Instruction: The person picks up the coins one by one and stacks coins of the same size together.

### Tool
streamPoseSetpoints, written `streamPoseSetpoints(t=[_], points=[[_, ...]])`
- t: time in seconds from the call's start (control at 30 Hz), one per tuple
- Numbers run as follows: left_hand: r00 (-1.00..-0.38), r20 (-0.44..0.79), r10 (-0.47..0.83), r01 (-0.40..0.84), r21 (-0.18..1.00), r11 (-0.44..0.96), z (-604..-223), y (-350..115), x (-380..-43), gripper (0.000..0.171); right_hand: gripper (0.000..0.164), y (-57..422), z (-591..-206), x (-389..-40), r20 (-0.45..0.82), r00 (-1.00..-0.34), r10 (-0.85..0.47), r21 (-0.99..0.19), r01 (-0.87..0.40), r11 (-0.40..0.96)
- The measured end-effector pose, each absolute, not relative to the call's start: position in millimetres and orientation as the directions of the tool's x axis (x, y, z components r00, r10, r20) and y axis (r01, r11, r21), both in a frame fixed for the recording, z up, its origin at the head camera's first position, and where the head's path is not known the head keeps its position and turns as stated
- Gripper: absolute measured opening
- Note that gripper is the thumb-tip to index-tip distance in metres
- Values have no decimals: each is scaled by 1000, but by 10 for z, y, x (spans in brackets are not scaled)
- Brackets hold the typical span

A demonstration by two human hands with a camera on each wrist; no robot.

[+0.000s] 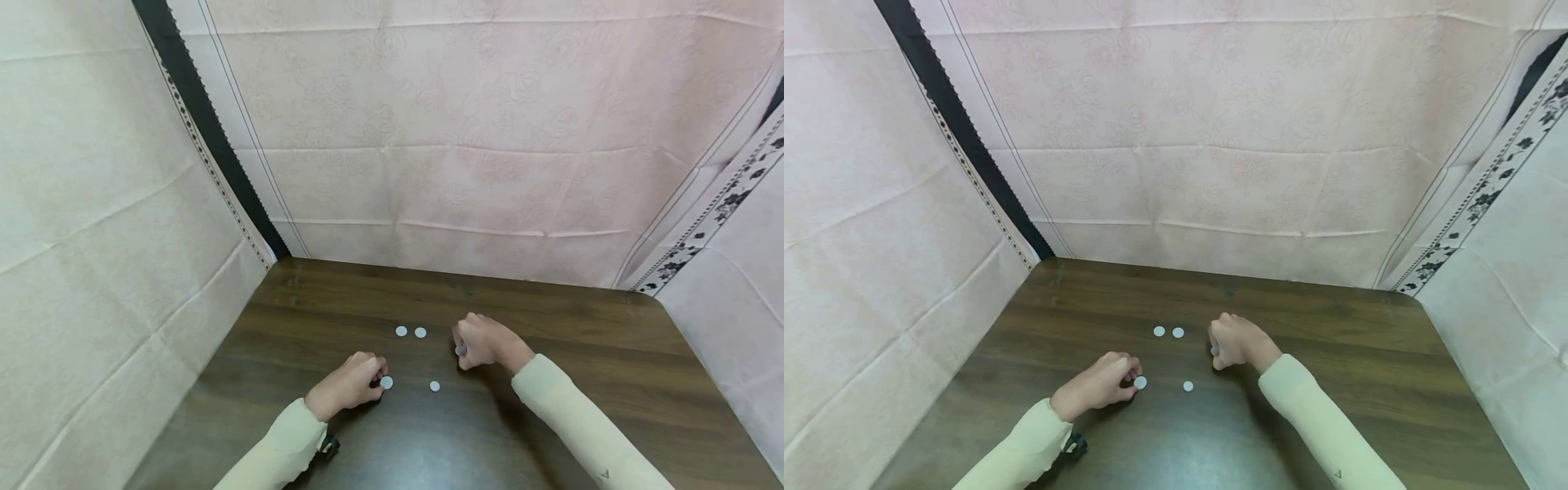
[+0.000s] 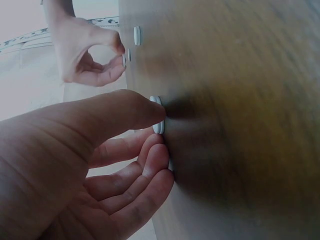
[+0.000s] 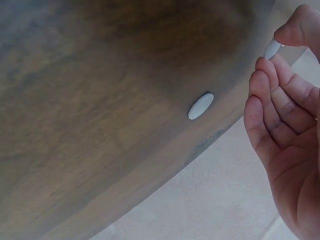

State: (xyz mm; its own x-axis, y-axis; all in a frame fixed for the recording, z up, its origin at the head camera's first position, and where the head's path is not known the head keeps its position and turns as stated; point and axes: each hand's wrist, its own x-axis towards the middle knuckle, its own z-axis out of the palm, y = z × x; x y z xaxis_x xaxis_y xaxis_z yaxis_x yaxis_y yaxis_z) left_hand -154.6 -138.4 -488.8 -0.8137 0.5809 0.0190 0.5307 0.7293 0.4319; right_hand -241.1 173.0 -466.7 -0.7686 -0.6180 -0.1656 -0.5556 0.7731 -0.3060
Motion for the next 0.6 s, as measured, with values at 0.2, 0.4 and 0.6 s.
streamPoseSetpoints(t=[0.2, 0.4, 0.6], points=[[-811, 21, 584, 534, 434, 726, -4889, -1394, -1539, 10, 20, 1788, -4712, -2302, -126, -747, -653, -319, -593, 739], [-808, 39, 588, 545, 431, 719, -4876, -1398, -1528, 10, 18, 1828, -4738, -2192, -89, -724, -684, -328, -627, 707], [-804, 48, 592, 550, 434, 713, -4881, -1395, -1530, 9, 15, 1853, -4770, -2073, -81, -711, -699, -305, -650, 696]])
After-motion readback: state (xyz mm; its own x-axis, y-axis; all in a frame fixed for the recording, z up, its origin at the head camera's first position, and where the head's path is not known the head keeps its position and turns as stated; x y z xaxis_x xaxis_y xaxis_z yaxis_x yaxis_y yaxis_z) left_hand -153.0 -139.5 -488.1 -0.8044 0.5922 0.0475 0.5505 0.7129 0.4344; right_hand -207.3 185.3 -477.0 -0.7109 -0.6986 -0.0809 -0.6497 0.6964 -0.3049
